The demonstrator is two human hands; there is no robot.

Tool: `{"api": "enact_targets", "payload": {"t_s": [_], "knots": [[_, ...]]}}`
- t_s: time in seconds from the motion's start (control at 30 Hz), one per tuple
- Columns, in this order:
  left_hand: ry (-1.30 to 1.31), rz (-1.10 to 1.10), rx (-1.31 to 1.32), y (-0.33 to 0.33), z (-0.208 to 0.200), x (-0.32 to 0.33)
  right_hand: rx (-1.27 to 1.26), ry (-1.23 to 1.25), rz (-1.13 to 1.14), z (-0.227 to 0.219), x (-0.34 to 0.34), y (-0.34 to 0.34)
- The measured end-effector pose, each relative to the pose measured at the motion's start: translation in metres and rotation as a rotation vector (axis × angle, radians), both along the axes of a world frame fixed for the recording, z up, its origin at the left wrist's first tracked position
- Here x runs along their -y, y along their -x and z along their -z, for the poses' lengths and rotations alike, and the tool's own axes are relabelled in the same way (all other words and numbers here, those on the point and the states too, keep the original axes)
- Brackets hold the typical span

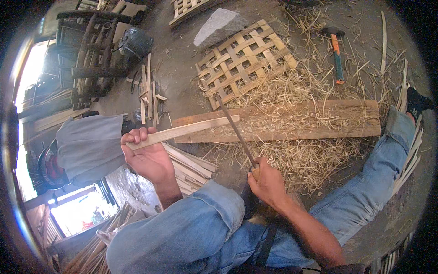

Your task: The person sits on the floor and uses a knife to shave thin strips from a wooden stick held in the left hand. The person repeatedly shaves the stick and places the finished pieces on the floor.

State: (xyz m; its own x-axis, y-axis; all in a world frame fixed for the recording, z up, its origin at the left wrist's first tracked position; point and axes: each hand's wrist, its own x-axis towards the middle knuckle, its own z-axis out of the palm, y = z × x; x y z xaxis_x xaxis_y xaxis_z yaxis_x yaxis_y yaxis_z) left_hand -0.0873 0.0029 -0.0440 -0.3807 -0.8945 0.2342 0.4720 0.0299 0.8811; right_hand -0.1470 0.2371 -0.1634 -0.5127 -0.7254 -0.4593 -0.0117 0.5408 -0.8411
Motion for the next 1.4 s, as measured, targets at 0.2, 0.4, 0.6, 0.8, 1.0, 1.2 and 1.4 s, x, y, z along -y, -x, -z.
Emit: {"api": "enact_targets", "payload": {"t_s": [0.2,0.4,0.6,0.8,1.0,1.2,1.4], "knots": [[-0.071,0.005,0.006,-0.013,-0.008,0.002,-0.025,-0.077,-0.173,-0.005,0.007,0.000],[-0.037,-0.018,0.045,-0.025,-0.006,-0.007,0.091,0.014,-0.303,-0.063,0.040,-0.015],[-0.049,-0.042,-0.007,-0.019,-0.009,-0.013,0.097,0.101,-0.327,-0.046,0.057,-0.024],[-0.084,0.014,-0.073,-0.023,-0.004,-0.010,0.032,-0.143,-0.240,0.016,0.038,0.001],[-0.099,0.010,-0.094,-0.019,-0.003,-0.004,-0.105,-0.193,-0.220,0.046,0.022,-0.001],[-0.055,0.099,-0.125,-0.025,-0.003,-0.005,-0.108,-0.222,-0.193,0.044,0.023,0.004],[0.156,0.167,-0.061,-0.025,0.007,-0.015,0.154,0.238,-0.405,-0.073,0.050,0.002]]}}
